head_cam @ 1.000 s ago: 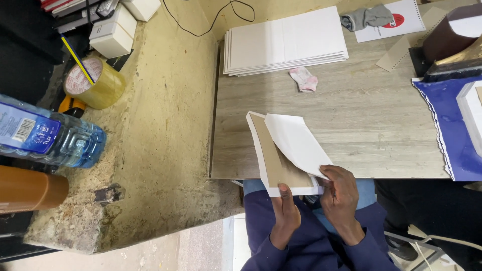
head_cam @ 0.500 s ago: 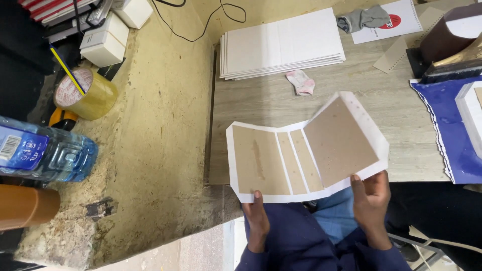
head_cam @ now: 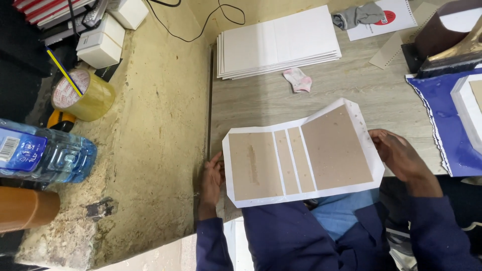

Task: Manually assembling folders by applying adhesive to cardstock edges and folding them into shape.

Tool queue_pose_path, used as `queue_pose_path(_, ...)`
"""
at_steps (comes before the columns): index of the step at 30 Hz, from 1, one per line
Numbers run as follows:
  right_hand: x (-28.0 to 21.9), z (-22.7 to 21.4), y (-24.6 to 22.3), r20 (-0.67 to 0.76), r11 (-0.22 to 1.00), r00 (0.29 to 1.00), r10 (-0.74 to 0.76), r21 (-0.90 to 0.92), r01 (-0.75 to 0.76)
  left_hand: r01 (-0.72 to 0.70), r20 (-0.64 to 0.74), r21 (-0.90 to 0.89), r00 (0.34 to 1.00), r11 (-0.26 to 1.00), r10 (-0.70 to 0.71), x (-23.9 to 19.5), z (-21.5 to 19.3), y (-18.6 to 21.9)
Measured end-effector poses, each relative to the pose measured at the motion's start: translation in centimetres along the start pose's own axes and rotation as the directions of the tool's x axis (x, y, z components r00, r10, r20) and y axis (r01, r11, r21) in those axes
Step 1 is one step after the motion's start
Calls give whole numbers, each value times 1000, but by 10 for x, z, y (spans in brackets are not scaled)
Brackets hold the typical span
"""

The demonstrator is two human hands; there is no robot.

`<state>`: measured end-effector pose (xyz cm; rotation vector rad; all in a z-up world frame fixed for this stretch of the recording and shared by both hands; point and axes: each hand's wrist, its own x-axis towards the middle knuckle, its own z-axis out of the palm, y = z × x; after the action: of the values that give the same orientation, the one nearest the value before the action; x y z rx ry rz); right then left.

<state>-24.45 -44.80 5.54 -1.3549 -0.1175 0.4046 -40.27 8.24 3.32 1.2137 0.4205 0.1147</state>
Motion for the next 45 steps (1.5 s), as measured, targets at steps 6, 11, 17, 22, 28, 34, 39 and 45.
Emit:
queue_pose_path(6, 67, 7, -49, 37, 955, 966, 257, -164, -248, 246, -23, 288, 968, 926, -250, 11, 73, 98)
queue_pose_path(11, 108, 20, -48, -154, 887, 922, 355, -254, -384, 270, -77, 580, 958, 768, -278, 44, 83, 111)
queue_pose_path(17, 121, 21, -43, -109, 822, 908, 404, -392, -413, 309, -141, 779, 934, 545, -328, 79, 68, 89)
queue_pose_path(22, 145, 10, -38, -29, 802, 964, 265, -548, -238, 256, -98, 704, 959, 663, -267, 147, 33, 57)
queue_pose_path(28, 181, 0, 2, 21, 817, 1000, -1, -576, 13, 3, 22, 856, 999, 517, -44, 165, 39, 73)
queue_pose_path(34, 221, 1, 21, 127, 453, 992, -1, -884, 113, -125, 120, 932, 992, 340, 35, 187, 41, 69)
queue_pose_path(39, 217, 45, 6, 103, 52, 992, 74, -994, 99, -153, 147, 967, 988, 206, 45, 160, 62, 80)
queue_pose_path(45, 212, 117, -7, 174, 87, 972, 157, -983, 162, -290, 300, 951, 950, -109, 91, 207, 72, 21)
